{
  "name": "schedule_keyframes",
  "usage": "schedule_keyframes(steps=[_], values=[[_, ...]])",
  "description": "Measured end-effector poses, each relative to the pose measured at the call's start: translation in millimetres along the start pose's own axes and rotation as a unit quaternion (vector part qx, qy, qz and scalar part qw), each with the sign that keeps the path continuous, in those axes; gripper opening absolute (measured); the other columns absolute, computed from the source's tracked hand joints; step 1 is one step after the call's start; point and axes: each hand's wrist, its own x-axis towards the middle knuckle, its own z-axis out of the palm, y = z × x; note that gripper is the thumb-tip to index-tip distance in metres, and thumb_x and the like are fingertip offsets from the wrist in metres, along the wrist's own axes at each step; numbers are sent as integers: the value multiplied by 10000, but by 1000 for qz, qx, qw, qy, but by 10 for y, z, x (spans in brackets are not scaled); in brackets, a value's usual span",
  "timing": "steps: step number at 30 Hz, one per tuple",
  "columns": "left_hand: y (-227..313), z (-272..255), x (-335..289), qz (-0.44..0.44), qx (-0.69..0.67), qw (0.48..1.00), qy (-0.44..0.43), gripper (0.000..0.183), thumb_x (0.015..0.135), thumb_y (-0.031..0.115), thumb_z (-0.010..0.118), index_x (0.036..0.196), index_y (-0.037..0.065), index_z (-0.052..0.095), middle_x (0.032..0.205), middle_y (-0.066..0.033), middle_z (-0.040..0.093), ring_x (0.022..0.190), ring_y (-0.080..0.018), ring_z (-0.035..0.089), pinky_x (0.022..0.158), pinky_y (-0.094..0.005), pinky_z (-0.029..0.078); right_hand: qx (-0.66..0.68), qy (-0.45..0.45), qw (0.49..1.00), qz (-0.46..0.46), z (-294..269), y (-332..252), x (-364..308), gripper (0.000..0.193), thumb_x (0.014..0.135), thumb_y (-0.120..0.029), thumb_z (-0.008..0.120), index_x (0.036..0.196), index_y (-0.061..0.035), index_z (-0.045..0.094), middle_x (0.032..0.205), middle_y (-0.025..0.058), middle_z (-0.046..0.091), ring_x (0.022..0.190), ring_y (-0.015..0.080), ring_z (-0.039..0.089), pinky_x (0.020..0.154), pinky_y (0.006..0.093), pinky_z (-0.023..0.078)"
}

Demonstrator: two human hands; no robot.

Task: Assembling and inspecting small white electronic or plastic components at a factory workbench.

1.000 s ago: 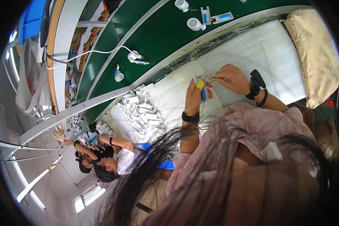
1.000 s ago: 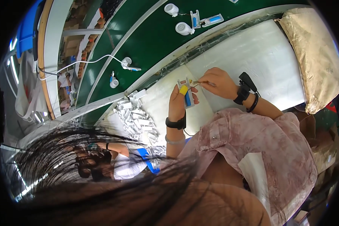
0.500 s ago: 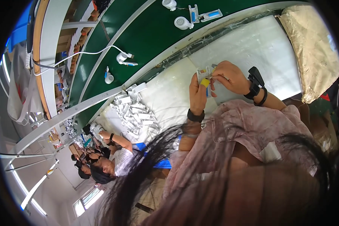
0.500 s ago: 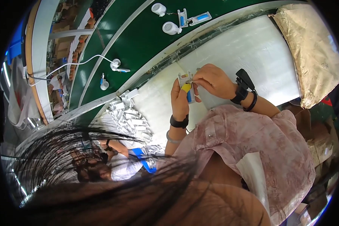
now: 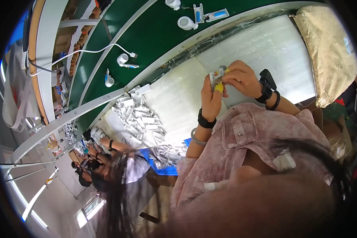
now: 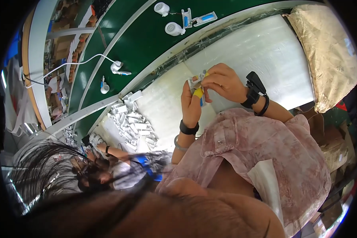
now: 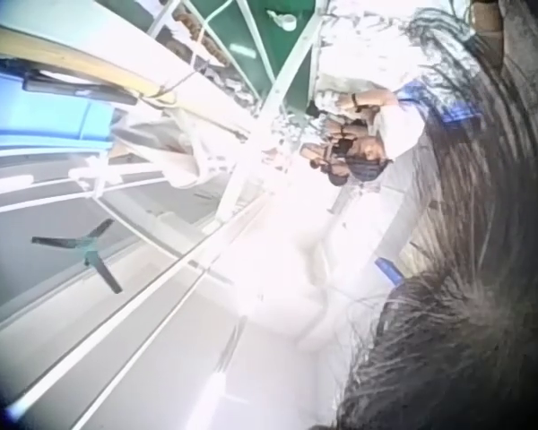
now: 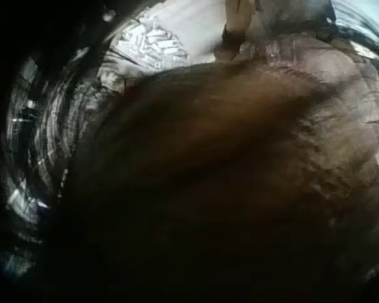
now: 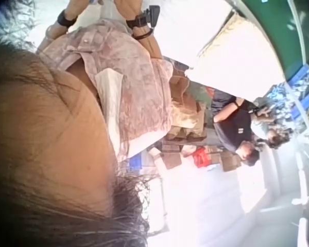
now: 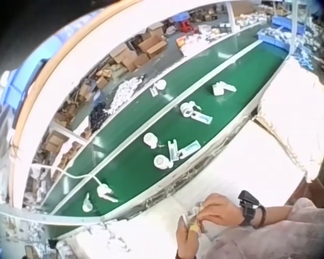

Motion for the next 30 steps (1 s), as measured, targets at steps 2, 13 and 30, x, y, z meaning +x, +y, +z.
schedule_keyframes(steps=[2,13,30], values=[[30,-3,5,14,12,1000,-20,423,831,-44,334,1237,-14,448,916,-63,548,719,-98,509,574,-223,476,1,-2,1000,6,5,-9,2,177,741,-42,731,898,-104,680,876,57,597,825,256,571,715,341,464],[-54,-38,13,62,114,991,-32,347,971,122,462,1285,-17,405,924,-72,570,678,-93,515,518,-223,462,-15,-34,999,31,-15,6,0,187,751,-35,722,921,-91,669,865,56,603,828,246,571,714,341,454],[-34,43,47,50,167,984,34,295,1006,153,427,1241,-21,464,868,-61,587,619,-83,511,474,-211,438,-35,-2,999,2,16,-4,56,195,723,-49,733,902,-78,662,846,61,598,784,264,571,689,356,458]])
